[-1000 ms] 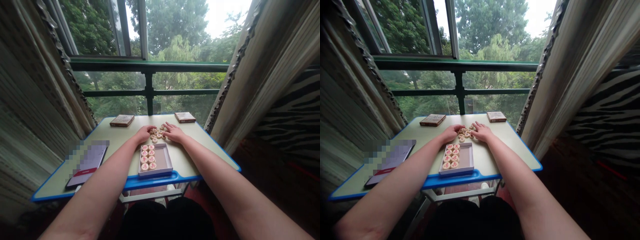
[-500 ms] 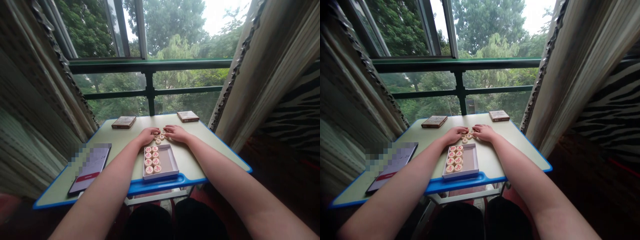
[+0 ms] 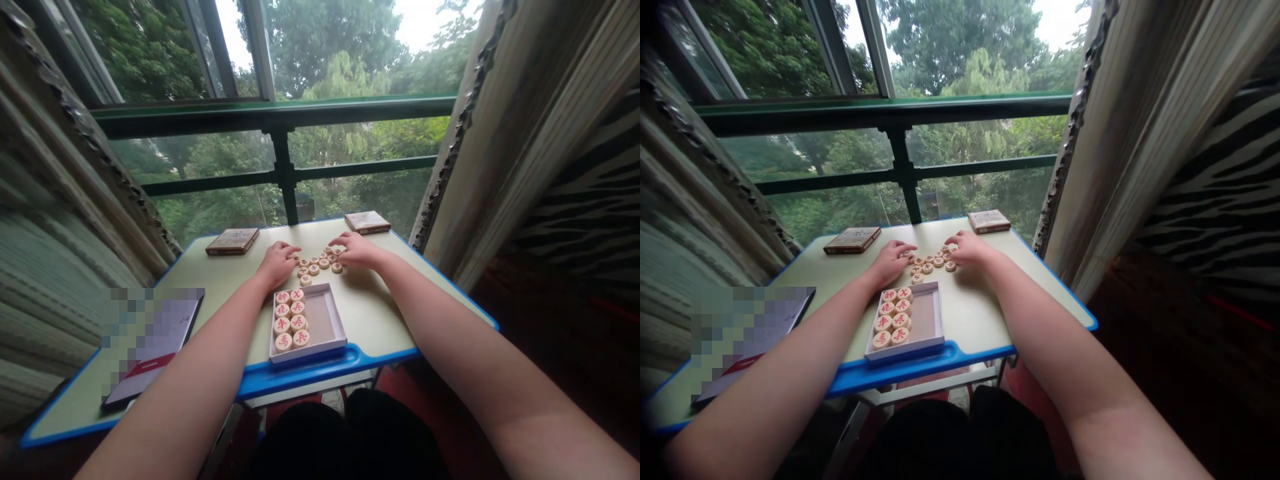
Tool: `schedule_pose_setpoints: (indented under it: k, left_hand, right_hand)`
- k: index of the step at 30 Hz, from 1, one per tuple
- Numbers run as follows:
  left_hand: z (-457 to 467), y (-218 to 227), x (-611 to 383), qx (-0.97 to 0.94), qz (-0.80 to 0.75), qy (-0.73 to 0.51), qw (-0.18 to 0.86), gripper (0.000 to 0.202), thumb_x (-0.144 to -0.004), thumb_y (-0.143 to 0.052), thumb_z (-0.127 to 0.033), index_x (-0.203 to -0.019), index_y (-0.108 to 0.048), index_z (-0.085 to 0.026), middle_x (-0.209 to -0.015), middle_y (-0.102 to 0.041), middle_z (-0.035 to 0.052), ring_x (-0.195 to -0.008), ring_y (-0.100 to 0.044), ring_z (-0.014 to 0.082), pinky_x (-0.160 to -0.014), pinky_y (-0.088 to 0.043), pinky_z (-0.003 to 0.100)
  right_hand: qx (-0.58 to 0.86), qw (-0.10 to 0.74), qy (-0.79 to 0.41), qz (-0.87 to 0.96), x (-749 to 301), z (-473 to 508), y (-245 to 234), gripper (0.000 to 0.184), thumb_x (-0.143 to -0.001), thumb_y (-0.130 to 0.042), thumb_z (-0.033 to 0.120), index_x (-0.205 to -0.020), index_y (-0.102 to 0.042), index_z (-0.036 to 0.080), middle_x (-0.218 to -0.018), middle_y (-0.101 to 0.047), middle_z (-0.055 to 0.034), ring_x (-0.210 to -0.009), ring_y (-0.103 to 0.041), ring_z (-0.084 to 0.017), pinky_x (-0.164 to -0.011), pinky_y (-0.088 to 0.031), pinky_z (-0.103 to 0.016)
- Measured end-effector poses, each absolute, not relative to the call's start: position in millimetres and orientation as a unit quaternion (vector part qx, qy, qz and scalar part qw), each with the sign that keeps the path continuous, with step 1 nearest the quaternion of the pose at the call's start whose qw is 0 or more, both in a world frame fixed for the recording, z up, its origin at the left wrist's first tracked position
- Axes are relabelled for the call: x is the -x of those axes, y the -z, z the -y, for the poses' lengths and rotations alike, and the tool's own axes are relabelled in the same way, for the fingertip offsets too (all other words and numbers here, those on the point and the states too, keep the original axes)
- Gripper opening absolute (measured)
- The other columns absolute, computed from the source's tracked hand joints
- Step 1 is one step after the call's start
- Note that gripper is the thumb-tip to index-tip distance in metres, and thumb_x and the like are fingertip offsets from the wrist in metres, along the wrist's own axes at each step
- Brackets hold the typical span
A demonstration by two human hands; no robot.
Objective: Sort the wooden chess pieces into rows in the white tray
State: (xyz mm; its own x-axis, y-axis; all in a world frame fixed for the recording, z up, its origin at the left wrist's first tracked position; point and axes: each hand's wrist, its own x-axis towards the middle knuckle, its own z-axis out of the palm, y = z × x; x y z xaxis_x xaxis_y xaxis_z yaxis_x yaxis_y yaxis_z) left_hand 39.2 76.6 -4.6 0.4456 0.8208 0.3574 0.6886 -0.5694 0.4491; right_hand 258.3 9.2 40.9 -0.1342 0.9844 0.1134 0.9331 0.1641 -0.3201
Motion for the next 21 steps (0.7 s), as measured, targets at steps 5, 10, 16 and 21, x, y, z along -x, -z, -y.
schedule_pose_setpoints:
  k: [5, 10, 16, 21]
  left_hand:
    - [-76, 4, -41, -0.879, -0.391, -0.211, 0.173, 0.059, -0.06, -0.042, -0.012, -0.115, -0.063, -0.015, -0.126, -0.053, 0.0069, -0.119, -0.047, 0.0224, -0.106, -0.03, 0.03]
    - [-71, -1, -39, -0.883, -0.391, -0.217, 0.141, 0.052, -0.057, -0.046, -0.016, -0.105, -0.068, -0.016, -0.11, -0.06, 0.0073, -0.104, -0.055, 0.0233, -0.098, -0.04, 0.032]
    - [-75, 3, -35, -0.862, -0.442, -0.23, 0.092, 0.039, -0.065, -0.047, -0.015, -0.095, -0.071, -0.018, -0.095, -0.062, 0.0077, -0.094, -0.057, 0.0219, -0.092, -0.043, 0.032]
    - [-77, 6, -32, -0.854, -0.452, -0.242, 0.088, 0.034, -0.071, -0.047, -0.018, -0.096, -0.07, -0.016, -0.094, -0.06, 0.0085, -0.093, -0.057, 0.0214, -0.09, -0.043, 0.031]
  right_hand:
    - [0.663, 0.109, -0.087, 0.735, -261, -3, -44, 0.044, -0.067, -0.059, 0.013, -0.11, -0.064, 0.019, -0.106, -0.061, -0.0094, -0.092, -0.058, -0.021, -0.079, -0.045, -0.025]
    - [0.632, 0.149, -0.114, 0.752, -257, -2, -43, 0.042, -0.068, -0.056, 0.009, -0.109, -0.064, 0.019, -0.102, -0.065, -0.0047, -0.084, -0.059, -0.016, -0.072, -0.044, -0.02]
    - [0.684, 0.142, -0.093, 0.709, -269, -2, -46, 0.042, -0.067, -0.06, 0.01, -0.108, -0.065, 0.019, -0.102, -0.066, -0.0065, -0.087, -0.06, -0.018, -0.073, -0.045, -0.022]
    - [0.677, 0.123, -0.122, 0.715, -271, -1, -45, 0.028, -0.069, -0.062, 0.02, -0.096, -0.07, 0.02, -0.09, -0.069, -0.0032, -0.075, -0.061, -0.015, -0.063, -0.044, -0.02]
